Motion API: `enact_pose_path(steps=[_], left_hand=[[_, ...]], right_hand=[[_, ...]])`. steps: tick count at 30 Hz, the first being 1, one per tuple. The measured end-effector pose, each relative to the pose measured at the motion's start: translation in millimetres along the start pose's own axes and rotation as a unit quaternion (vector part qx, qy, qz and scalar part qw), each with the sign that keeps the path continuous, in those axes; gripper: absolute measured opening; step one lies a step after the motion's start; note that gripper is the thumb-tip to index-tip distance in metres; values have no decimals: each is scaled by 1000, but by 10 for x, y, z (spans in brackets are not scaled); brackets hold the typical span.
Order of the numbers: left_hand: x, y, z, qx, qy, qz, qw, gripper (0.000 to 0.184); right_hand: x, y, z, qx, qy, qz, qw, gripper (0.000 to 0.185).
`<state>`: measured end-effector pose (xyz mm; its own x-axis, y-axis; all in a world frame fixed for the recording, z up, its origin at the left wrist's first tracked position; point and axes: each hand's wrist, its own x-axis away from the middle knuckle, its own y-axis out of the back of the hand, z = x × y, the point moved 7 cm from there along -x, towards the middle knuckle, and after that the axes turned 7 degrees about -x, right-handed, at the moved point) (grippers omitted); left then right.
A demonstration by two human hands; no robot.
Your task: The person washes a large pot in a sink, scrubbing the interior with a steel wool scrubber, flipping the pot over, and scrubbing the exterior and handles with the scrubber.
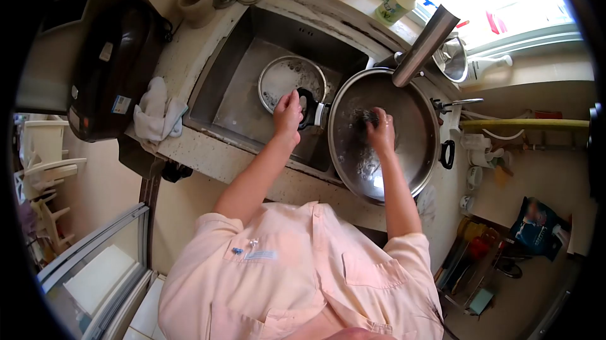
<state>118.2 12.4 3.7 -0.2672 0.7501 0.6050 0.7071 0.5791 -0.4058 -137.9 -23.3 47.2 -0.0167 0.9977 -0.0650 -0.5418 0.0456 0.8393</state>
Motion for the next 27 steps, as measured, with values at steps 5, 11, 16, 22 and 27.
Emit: enact_pose_path(steps=[5, 11, 16, 22, 27], left_hand=[[-32, 18, 23, -21, -17, -17, 999, 21], [123, 4, -41, -43, -35, -18, 998, 22], [132, 18, -4, -33, -44, -24, 998, 22], [99, 120, 83, -34, -53, -31, 998, 24], [62, 94, 60, -48, -63, -1, 997, 20]], right_hand=[[390, 66, 1476, -92, 159, 44, 982, 27], [-328, -175, 1323, -36, 145, -139, 979, 11], [-947, -246, 120, -253, -88, -221, 938, 19], [-175, 86, -725, 124, -254, -138, 949, 33], [12, -73, -546, 136, -28, -24, 990, 28]])
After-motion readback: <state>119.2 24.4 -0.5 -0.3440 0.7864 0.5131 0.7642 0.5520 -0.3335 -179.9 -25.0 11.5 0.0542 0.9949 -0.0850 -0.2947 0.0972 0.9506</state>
